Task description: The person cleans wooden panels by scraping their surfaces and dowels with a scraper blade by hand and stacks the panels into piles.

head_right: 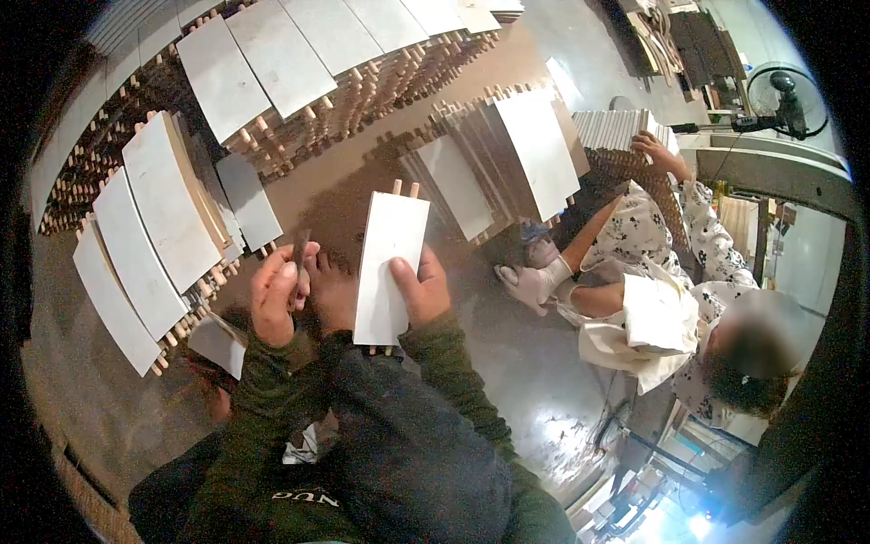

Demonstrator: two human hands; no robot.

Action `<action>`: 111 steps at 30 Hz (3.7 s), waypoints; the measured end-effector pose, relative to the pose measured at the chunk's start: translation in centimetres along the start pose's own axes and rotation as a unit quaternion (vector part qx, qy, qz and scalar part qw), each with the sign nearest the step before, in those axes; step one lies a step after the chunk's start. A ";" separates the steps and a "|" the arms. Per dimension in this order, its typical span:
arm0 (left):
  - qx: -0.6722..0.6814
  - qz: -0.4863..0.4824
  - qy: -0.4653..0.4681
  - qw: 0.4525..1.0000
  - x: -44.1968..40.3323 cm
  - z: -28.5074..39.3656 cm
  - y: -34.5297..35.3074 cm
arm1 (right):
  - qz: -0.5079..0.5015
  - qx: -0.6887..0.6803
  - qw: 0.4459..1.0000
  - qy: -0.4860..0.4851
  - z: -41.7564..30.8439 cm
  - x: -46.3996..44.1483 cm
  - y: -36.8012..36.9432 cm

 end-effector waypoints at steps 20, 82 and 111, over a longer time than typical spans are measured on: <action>-0.409 -0.066 0.274 0.868 1.0 2.8 4.3 | -0.031 0.038 0.998 -0.042 -1.2 1.1 2.0; 0.200 0.002 -0.082 0.976 1.3 -6.2 -1.8 | -0.029 0.051 0.998 -0.021 1.9 0.0 0.7; -0.054 0.433 -0.124 0.891 17.7 -9.5 -21.4 | -0.346 0.372 0.836 -0.208 11.7 0.7 10.5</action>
Point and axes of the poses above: each hand's wrist, its own x-axis away from the middle knuckle, its own y-axis out of the palm, z = x × y, the point moved 8 cm from there along -x, towards the middle knuckle, and after that the axes turned 1 degree about -z, right-handed, at the moved point
